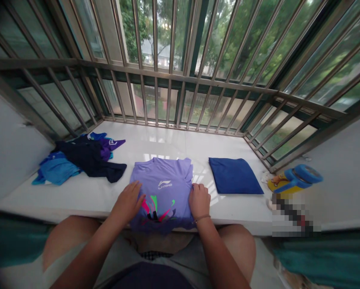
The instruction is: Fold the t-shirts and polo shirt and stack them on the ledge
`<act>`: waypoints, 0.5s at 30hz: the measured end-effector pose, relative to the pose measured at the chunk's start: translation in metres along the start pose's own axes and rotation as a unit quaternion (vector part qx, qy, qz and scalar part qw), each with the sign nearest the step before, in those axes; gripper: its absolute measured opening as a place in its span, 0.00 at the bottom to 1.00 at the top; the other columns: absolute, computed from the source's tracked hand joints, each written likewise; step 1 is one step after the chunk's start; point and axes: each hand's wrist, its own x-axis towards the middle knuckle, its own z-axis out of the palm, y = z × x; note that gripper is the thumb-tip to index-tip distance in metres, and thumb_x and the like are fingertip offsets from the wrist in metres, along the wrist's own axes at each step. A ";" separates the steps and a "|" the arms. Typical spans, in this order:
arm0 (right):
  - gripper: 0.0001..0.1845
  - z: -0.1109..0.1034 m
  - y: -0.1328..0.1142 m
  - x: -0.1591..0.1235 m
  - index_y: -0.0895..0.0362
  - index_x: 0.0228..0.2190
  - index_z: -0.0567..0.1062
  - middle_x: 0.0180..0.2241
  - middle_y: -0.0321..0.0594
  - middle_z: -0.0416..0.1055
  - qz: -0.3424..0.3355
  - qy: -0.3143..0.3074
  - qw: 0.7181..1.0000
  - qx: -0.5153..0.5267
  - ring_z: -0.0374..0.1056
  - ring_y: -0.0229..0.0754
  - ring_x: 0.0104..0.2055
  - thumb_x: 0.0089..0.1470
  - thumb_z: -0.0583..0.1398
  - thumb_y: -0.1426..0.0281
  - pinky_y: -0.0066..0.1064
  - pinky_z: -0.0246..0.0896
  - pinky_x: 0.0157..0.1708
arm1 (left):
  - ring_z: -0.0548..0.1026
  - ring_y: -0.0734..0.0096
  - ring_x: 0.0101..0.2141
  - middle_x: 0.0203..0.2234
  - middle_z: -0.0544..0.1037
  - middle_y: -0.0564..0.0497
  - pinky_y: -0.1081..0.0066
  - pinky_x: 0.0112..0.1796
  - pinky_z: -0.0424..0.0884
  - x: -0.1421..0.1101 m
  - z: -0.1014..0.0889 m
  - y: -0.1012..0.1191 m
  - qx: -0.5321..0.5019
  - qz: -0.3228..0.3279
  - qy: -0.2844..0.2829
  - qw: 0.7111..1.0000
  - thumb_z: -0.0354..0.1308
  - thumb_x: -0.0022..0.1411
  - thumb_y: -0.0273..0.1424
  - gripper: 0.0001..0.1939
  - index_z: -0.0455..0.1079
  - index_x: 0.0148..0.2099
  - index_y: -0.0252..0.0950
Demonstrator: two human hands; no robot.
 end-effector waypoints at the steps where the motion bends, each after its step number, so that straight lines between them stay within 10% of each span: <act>1: 0.16 -0.001 -0.002 -0.001 0.55 0.54 0.79 0.50 0.50 0.76 -0.013 0.011 1.000 0.011 0.71 0.52 0.52 0.71 0.55 0.70 0.39 0.64 0.48 | 0.68 0.41 0.70 0.71 0.69 0.30 0.42 0.68 0.64 0.002 0.004 -0.001 0.024 -0.003 -0.026 0.999 0.51 0.74 0.35 0.27 0.70 0.70 0.30; 7: 0.17 0.000 -0.023 0.010 0.57 0.55 0.78 0.56 0.53 0.75 -0.142 0.075 0.982 0.101 0.68 0.54 0.60 0.71 0.56 0.67 0.44 0.62 0.62 | 0.50 0.40 0.78 0.80 0.49 0.40 0.31 0.71 0.53 -0.020 0.015 0.017 0.046 0.066 -0.187 0.979 0.55 0.74 0.38 0.37 0.56 0.80 0.40; 15: 0.26 0.028 -0.048 0.040 0.60 0.66 0.70 0.65 0.56 0.70 -0.185 0.019 0.980 0.075 0.64 0.55 0.67 0.71 0.57 0.65 0.47 0.57 0.68 | 0.53 0.40 0.77 0.80 0.50 0.42 0.30 0.70 0.55 -0.055 0.012 0.048 0.011 0.091 -0.208 0.974 0.63 0.68 0.34 0.40 0.59 0.79 0.45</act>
